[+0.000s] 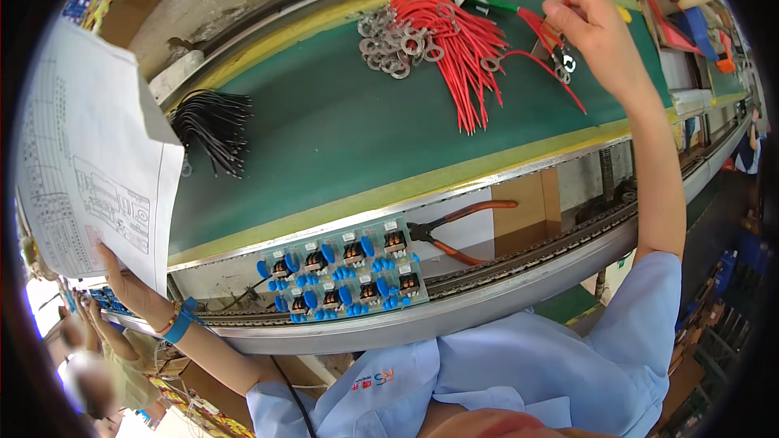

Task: Checking instruction sheets and then connecting wires to components on a moving assembly line.

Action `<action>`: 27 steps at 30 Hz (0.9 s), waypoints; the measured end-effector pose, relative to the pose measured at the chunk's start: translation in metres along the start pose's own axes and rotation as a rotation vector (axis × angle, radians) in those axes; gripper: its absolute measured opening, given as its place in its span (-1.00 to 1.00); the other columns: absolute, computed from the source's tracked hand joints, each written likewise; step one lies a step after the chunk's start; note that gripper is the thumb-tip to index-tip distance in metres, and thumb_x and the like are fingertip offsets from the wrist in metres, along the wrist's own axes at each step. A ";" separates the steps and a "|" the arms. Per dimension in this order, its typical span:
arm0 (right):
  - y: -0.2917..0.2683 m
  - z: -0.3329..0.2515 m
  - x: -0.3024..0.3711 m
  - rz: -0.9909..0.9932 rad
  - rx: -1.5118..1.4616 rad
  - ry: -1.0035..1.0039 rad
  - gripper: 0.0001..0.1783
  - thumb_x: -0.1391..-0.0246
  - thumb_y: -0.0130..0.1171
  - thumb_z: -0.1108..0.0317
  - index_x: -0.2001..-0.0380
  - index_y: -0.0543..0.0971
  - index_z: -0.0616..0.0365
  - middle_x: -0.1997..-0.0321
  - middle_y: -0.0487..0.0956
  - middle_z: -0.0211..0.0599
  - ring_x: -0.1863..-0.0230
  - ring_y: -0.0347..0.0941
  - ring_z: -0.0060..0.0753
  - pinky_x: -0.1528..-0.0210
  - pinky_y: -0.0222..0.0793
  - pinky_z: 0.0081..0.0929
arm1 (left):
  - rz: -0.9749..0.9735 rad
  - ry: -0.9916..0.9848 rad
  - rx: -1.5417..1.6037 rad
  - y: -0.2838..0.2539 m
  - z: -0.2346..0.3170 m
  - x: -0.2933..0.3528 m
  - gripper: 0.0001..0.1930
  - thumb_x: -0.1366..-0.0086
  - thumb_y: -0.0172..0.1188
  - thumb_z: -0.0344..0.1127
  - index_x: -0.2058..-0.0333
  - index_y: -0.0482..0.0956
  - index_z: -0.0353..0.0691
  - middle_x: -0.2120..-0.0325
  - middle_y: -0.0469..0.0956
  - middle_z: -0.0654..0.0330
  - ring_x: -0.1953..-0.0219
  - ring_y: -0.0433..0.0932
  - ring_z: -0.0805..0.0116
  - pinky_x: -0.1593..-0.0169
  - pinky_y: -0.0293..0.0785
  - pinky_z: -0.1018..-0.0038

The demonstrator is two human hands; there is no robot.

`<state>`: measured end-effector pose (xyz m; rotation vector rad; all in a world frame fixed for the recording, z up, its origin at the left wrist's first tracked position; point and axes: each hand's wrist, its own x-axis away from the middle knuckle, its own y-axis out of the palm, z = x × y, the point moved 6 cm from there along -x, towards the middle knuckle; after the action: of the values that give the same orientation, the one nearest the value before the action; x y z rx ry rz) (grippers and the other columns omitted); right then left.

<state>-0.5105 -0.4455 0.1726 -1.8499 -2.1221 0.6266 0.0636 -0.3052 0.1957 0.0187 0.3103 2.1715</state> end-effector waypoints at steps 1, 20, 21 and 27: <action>0.004 -0.003 0.002 -0.030 0.129 -0.011 -0.82 -0.06 0.02 0.42 0.23 0.41 0.15 0.60 0.22 -0.58 0.56 0.16 -0.78 0.52 0.06 -0.78 | -0.003 -0.020 -0.011 -0.004 -0.004 -0.003 -0.55 -0.28 0.00 -0.27 -0.07 0.24 -0.38 0.00 0.37 0.08 0.03 0.41 0.28 -0.02 0.38 0.41; 0.004 0.014 -0.023 -0.022 0.152 -0.030 -0.81 -0.12 0.05 0.28 0.35 0.44 0.21 0.57 0.26 -0.63 0.53 0.14 -0.82 0.52 0.06 -0.75 | 0.017 -0.024 -0.223 0.014 -0.011 0.004 -0.57 -0.28 0.00 -0.21 -0.01 0.32 -0.42 0.10 0.45 0.10 0.12 0.45 0.37 0.06 0.36 0.52; 0.007 0.001 -0.024 -0.054 0.192 0.071 -0.86 -0.07 0.06 0.38 0.45 0.44 0.24 0.62 0.30 -0.58 0.58 0.15 -0.79 0.55 0.08 -0.73 | 0.007 -0.022 -0.225 0.012 -0.009 0.002 -0.57 -0.29 -0.01 -0.21 -0.01 0.31 -0.43 0.08 0.44 0.09 0.11 0.45 0.35 0.04 0.35 0.50; 0.022 0.005 -0.026 -0.118 0.275 -0.116 -0.79 -0.13 0.02 0.26 0.48 0.36 0.16 0.57 0.23 -0.68 0.51 0.09 -0.85 0.51 0.01 -0.78 | 0.117 -0.067 -0.189 0.009 -0.004 0.013 -0.53 -0.26 -0.03 -0.25 -0.06 0.26 -0.45 -0.01 0.35 0.04 -0.01 0.37 0.26 -0.11 0.24 0.43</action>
<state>-0.4890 -0.4692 0.1601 -1.5651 -2.0734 0.9641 0.0477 -0.3005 0.1923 0.0037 0.0659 2.3024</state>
